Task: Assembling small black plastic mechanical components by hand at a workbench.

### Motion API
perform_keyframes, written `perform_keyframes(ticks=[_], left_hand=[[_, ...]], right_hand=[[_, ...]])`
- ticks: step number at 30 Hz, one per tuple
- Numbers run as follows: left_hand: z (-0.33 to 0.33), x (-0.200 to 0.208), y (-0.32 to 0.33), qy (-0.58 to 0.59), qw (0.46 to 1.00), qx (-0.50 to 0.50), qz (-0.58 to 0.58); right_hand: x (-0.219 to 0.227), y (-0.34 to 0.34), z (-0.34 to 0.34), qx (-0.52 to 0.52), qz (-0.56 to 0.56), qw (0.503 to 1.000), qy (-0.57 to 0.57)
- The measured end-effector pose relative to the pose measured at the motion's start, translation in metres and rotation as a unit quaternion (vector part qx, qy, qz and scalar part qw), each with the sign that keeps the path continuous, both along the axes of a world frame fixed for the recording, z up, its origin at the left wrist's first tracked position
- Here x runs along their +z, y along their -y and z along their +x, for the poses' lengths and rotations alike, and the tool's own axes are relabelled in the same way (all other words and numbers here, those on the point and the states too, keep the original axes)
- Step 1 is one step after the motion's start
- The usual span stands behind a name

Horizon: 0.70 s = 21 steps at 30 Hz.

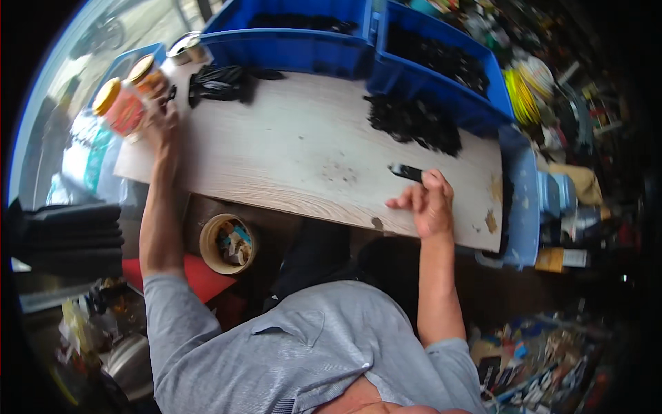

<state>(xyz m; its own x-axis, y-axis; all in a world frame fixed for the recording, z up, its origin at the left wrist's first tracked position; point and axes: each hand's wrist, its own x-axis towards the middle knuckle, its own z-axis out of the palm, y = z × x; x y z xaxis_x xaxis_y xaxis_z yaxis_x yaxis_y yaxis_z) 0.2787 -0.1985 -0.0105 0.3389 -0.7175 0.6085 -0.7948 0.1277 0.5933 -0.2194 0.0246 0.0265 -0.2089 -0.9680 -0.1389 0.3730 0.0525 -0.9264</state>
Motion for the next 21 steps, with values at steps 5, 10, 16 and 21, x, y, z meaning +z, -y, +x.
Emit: perform_keyframes(ticks=[5,10,16,21], left_hand=[[-0.103,0.012,-0.077,-0.053,0.972,-0.223,0.054],[-0.18,0.026,-0.116,0.209,0.948,-0.235,0.045],[-0.21,0.025,-0.11,0.223,0.929,-0.294,0.025],[-0.25,0.027,-0.116,0.216,0.915,-0.337,0.044]], right_hand=[[0.005,0.0,0.002,-0.044,0.013,0.999,0.012],[0.003,-0.004,-0.022,-0.111,0.021,0.993,0.028],[0.006,-0.009,-0.096,-0.334,0.065,0.939,0.043],[0.0,-0.01,-0.111,-0.336,0.064,0.939,-0.042]])
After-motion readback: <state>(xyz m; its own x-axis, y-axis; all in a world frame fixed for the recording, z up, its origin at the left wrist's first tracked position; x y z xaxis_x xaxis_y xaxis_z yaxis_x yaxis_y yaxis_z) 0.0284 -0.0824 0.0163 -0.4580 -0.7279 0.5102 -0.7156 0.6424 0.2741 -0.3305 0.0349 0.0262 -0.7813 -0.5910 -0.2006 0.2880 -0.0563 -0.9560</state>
